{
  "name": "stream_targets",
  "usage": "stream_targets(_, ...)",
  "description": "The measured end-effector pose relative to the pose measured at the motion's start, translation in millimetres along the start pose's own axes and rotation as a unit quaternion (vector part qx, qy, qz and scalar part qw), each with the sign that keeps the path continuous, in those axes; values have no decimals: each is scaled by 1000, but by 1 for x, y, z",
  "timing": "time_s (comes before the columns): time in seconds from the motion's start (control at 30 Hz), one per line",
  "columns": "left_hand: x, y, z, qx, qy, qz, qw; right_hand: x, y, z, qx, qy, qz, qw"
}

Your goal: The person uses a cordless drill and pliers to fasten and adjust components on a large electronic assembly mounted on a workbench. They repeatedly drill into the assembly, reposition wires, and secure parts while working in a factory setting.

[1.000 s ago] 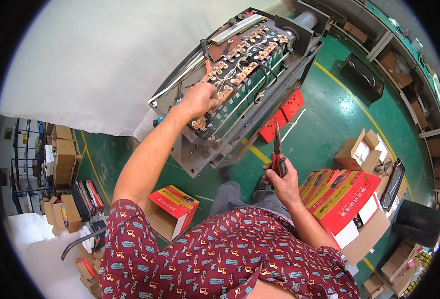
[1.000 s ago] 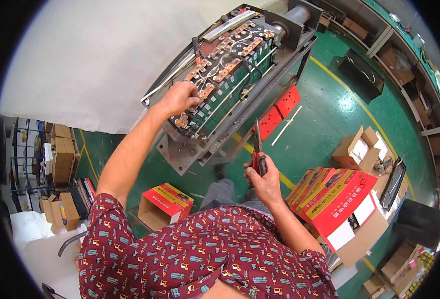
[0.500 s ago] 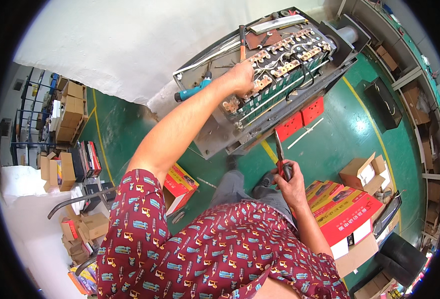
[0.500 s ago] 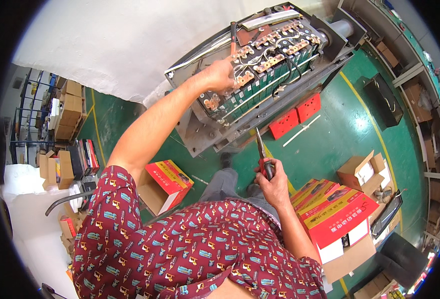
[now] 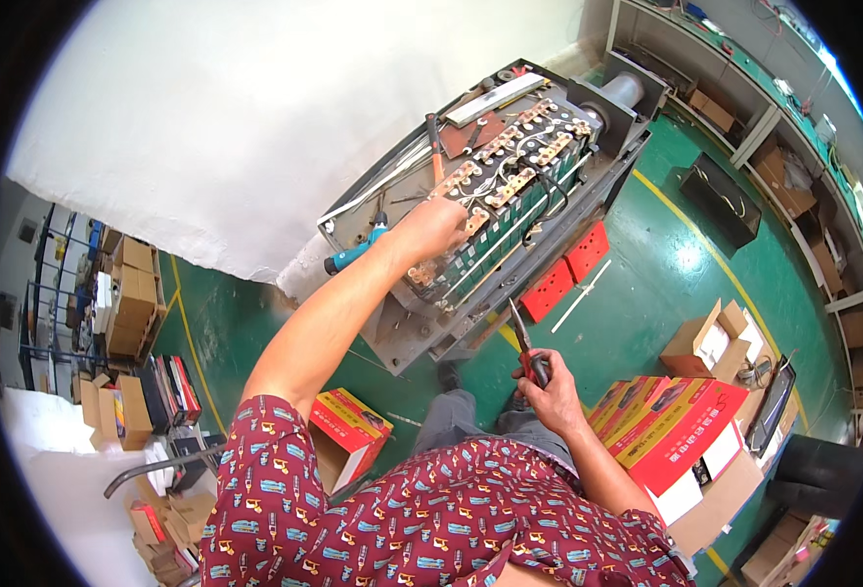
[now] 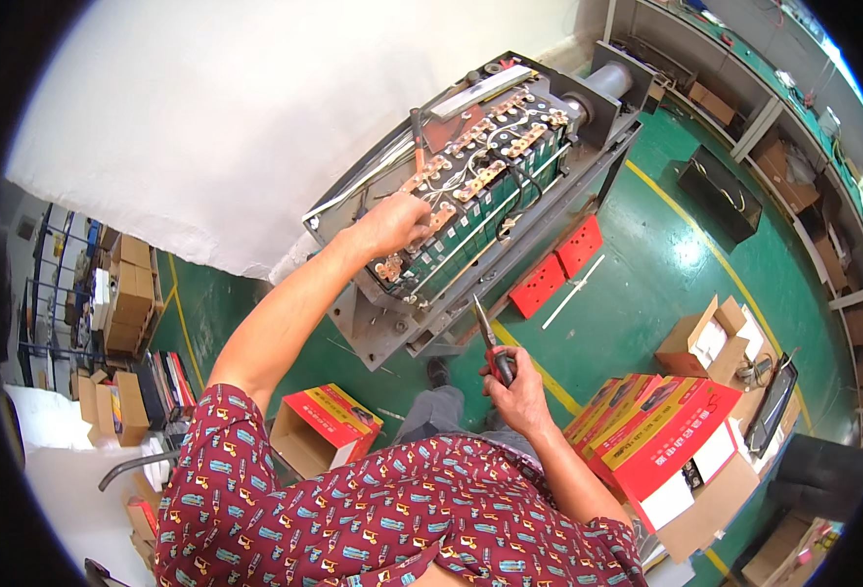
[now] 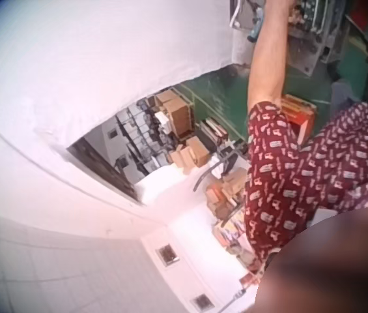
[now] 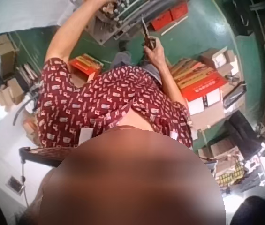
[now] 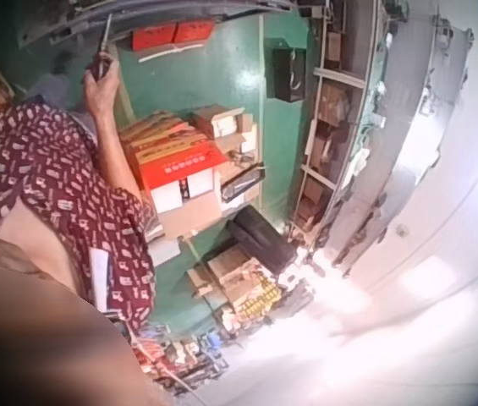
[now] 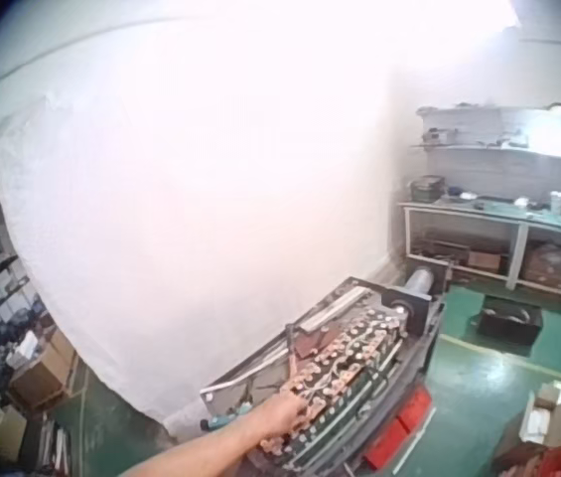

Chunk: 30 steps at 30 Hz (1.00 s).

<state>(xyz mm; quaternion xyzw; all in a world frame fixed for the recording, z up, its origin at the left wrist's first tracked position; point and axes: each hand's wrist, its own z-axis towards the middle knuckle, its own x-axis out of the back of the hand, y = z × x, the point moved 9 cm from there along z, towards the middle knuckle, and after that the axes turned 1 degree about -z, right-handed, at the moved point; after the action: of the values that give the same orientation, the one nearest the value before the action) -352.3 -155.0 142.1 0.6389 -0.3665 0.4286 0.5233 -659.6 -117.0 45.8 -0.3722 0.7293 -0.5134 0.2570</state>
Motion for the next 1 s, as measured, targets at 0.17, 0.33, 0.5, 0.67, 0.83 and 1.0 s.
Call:
stream_targets(0.17,-5,-3,-2,15,-53,0,998,0,5,0,-5,7,8,1000)
stream_targets(0.33,2,-4,-7,27,-24,-18,999,0,7,0,12,14,4,1000)
stream_targets(0.5,-5,-3,-5,83,-20,33,996,5,8,-1,16,18,8,1000)
stream_targets(0.67,-13,0,-1,34,-19,93,995,9,7,1,6,23,11,1000)
stream_targets(0.83,2,14,-13,7,2,84,996,2,-2,6,31,14,20,999)
stream_targets(1.0,48,13,-39,29,147,29,988,2,-5,1,-2,5,19,1000)
